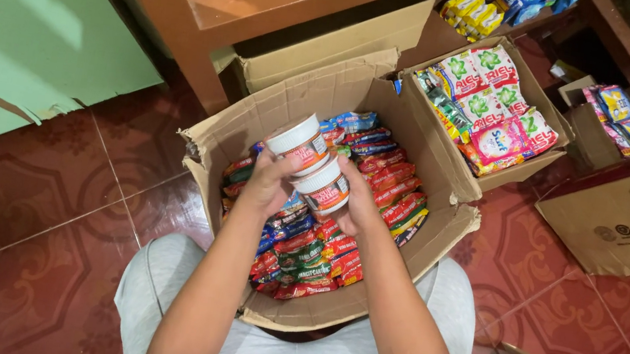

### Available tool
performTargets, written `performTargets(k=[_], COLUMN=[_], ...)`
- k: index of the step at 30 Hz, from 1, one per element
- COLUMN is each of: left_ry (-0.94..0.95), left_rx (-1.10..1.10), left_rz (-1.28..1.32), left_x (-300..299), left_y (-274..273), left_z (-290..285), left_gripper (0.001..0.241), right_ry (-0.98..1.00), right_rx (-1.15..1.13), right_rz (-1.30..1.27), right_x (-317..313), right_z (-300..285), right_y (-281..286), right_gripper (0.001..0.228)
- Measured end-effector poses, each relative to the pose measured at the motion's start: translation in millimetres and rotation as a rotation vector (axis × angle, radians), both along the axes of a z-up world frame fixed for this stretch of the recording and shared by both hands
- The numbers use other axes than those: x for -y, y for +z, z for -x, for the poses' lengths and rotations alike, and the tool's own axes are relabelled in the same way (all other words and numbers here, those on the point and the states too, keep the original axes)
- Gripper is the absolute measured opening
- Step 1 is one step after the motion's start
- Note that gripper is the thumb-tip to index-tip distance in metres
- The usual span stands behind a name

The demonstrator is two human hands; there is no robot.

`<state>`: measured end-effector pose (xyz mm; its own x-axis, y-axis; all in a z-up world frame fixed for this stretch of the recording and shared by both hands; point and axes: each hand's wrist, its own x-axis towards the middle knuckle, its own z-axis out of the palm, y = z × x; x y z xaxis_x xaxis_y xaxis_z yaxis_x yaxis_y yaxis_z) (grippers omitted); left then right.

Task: Organizing and stocking various food products onto store shelves from boxes.

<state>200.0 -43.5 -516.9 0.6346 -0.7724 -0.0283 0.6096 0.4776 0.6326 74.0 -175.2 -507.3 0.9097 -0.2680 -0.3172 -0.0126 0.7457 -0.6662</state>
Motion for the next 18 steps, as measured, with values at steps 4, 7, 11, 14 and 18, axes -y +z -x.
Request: performTargets(k=[4,7,11,14,18], left_ry=[0.028,0.007,-0.064,-0.102,-0.119], left_rx=[-0.002,0.045,0.095,0.141,0.111], left_rz=[-0.074,-0.075,-0.072,-0.031,0.072], left_x=[14.2,31.4,38.6,36.9,54.4], left_y=[4.6,21.7,32.1,56.7,110.7], left_z=[12.9,11.9,13.6,18.7,21.1], left_gripper=[0.076,0.074,0.075,0.076,0.067], right_ry=[-0.081,-0.117,-0.205,-0.221,-0.235], right_rx=[0.014,0.089,0.188,0.287,0.370], right_rz=[-0.028,-0.034,-0.020,0.038,0.079], right_x=[-9.3,-2.8,2.4,-0.3,9.6], right_z=[4.4,4.1,11.9,21.7,36.4], right_y=[27.2,47.4,40.7,89.6,177.6], right_gripper=[0.055,0.061,0.071,0.080,0.093])
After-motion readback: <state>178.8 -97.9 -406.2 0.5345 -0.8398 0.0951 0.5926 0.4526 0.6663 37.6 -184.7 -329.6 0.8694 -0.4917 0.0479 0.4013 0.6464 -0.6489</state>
